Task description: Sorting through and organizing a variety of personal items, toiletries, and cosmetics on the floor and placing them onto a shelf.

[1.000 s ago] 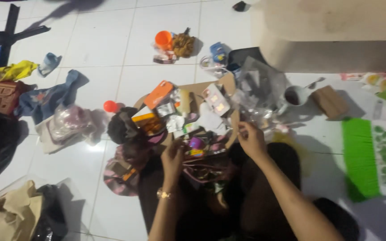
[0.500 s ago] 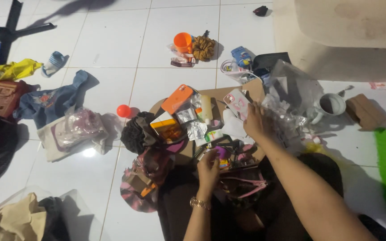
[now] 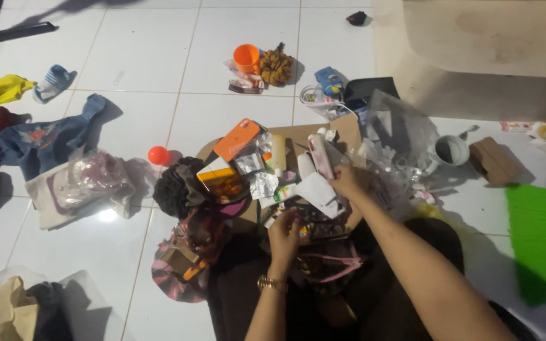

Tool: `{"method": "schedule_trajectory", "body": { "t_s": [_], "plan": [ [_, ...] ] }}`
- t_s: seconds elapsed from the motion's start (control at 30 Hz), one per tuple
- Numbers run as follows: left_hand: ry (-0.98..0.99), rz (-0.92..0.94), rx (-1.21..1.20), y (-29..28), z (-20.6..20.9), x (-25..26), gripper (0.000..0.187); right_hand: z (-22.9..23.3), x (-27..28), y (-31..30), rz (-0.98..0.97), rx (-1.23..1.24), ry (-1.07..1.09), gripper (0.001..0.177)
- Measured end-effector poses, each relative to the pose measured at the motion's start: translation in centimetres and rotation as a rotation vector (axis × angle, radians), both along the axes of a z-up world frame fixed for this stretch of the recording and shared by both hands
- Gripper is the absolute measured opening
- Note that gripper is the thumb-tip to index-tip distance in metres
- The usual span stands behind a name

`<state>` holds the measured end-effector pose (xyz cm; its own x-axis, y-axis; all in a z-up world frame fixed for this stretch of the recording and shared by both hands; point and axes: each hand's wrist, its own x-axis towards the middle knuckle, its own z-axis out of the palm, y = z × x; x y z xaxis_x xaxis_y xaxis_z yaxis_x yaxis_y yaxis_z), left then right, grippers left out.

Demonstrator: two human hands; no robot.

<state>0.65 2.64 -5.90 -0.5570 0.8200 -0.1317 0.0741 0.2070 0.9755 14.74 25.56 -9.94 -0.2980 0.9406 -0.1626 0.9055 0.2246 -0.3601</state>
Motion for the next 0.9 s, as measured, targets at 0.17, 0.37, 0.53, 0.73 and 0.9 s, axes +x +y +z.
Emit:
{"method": "schedule_trajectory", "body": {
  "t_s": [0.17,0.37,0.53,0.73,0.9],
  "plan": [
    [-0.215,-0.067,0.108,0.5,-1.2,0.3,0.032,4.6,0.5,-8.3,0.136,0.069,0.416,0.020],
    [-0.740,-0.096,0.260,0.0,-0.5,0.3,0.034,12.0,1.4,-16.9,0.547,0.447,0.375,0.023],
    [-0.764,-0.116,0.323,-0.2,1.5,-0.1,0.026,14.8,1.8,-18.3,0.552,0.523,0.449,0.015],
    [-0.780,-0.078,0.336,0.1,0.0,-0.2,0.029,13.9,3.5,-17.6,0.276,0.357,0.610,0.010],
    [-0.776,-0.085,0.335,0.1,0.4,-0.4,0.032,15.4,3.0,-17.5,0.169,0.347,0.730,0.017]
  ]
}}
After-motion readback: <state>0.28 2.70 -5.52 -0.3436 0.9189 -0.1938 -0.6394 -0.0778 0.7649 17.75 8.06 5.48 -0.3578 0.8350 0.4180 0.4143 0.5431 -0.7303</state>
